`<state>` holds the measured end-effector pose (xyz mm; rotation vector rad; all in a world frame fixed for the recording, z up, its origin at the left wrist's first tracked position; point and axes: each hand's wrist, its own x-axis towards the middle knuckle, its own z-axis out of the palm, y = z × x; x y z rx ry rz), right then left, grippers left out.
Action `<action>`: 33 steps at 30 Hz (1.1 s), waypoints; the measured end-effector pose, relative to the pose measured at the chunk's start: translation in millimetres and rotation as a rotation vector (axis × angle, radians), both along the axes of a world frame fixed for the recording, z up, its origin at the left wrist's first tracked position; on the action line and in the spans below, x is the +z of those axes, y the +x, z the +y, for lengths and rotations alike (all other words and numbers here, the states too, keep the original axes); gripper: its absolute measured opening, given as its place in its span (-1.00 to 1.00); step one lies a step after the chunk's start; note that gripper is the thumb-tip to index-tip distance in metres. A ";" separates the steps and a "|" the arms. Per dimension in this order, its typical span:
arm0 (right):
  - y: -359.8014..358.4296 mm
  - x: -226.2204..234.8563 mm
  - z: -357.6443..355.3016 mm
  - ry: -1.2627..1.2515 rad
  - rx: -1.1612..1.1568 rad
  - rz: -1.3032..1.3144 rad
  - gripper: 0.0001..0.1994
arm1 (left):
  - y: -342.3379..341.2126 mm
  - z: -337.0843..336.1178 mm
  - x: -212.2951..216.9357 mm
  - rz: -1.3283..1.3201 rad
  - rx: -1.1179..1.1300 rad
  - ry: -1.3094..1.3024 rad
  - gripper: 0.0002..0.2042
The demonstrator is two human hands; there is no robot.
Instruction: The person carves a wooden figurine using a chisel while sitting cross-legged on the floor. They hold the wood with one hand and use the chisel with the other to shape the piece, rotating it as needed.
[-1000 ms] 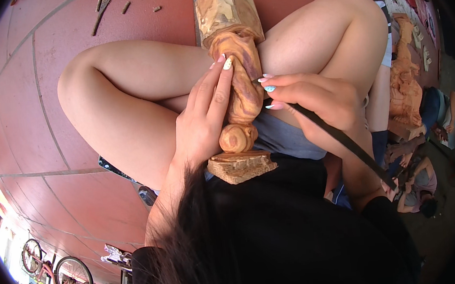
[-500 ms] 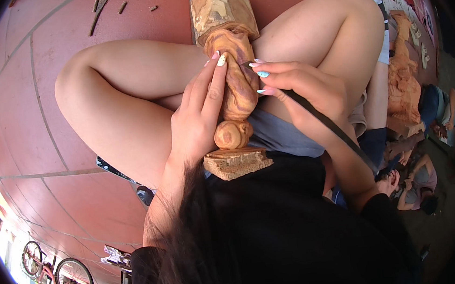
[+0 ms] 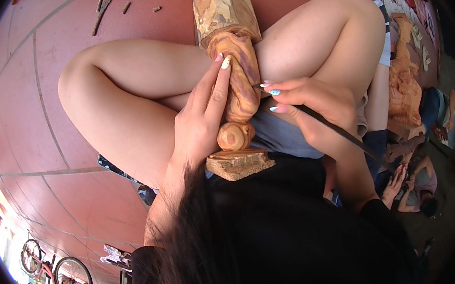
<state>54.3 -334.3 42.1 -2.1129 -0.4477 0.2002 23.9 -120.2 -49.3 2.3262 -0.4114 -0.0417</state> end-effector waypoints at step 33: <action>37.3 -30.2 10.8 0.028 -0.111 -0.153 -0.85 | 2.5 2.3 1.4 -0.013 0.007 -0.014 -0.32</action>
